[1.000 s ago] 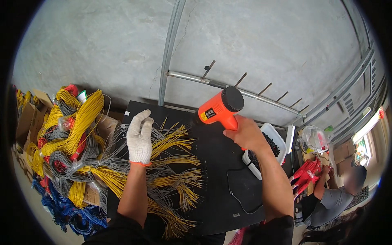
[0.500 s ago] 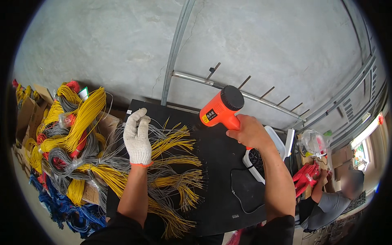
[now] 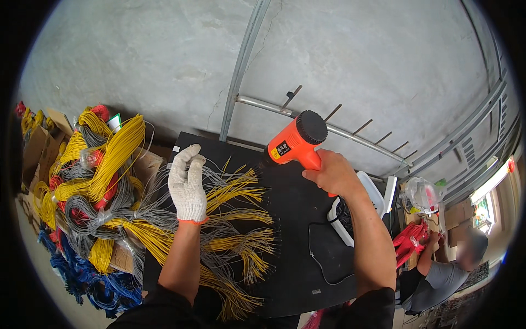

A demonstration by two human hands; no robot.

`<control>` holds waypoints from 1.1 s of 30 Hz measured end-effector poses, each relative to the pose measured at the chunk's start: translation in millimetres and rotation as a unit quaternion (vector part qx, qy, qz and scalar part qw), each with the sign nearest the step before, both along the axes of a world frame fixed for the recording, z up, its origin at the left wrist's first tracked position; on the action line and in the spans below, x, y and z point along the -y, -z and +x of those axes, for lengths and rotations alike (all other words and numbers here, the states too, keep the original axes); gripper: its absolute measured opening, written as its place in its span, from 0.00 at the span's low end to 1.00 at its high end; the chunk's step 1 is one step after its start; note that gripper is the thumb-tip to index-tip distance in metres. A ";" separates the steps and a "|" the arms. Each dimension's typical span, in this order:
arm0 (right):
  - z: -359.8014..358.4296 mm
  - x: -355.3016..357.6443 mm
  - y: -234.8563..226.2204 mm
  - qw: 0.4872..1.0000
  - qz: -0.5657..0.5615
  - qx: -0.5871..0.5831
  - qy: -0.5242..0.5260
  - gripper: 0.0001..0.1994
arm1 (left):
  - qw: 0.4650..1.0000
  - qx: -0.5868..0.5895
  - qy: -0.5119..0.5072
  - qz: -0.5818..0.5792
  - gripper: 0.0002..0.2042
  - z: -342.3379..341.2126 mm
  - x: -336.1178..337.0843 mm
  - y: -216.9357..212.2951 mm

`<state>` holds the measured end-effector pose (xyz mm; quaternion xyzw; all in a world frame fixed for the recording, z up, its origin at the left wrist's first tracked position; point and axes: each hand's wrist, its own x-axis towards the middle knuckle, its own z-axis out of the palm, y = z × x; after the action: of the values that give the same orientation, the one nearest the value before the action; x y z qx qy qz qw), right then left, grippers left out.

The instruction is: Using a heat gun to process wire bundles at a manual assembly station.

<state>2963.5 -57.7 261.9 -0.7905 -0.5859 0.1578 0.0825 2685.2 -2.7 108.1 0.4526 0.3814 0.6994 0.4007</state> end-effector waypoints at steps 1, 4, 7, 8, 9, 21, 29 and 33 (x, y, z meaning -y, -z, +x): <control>1.3 -1.1 2.1 1.000 0.000 0.000 -0.001 0.17 | 1.000 0.002 0.002 -0.003 0.12 -0.4 0.3 -0.7; 7.0 -2.5 10.7 0.999 0.017 0.018 -0.021 0.18 | 1.000 0.018 0.010 -0.016 0.12 -0.1 1.7 -2.8; 6.1 -3.9 14.6 0.998 0.028 0.042 -0.027 0.18 | 1.000 0.018 0.007 -0.008 0.12 0.3 0.9 -2.1; 5.5 -4.4 15.3 0.999 0.023 0.039 -0.026 0.20 | 1.000 0.018 0.006 -0.007 0.12 0.0 0.6 -1.4; 5.1 -4.8 16.0 0.999 0.017 0.036 -0.025 0.22 | 1.000 0.013 0.001 -0.002 0.13 -0.1 0.0 -0.4; 9.9 14.9 8.0 0.998 0.013 0.044 -0.031 0.18 | 0.875 -0.442 0.016 0.197 0.15 38.2 -20.9 54.8; 12.4 22.4 4.1 0.999 0.008 0.019 -0.032 0.18 | 0.732 -0.647 0.190 0.103 0.14 59.5 -9.8 92.3; 16.8 22.8 10.4 0.998 0.043 0.025 -0.043 0.19 | 0.813 -0.543 0.049 0.206 0.13 62.5 -8.2 107.0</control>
<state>2980.3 -80.5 251.6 -0.7637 -0.6278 0.1161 0.0954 2747.7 5.5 1.1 0.8487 0.3611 0.3817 0.0596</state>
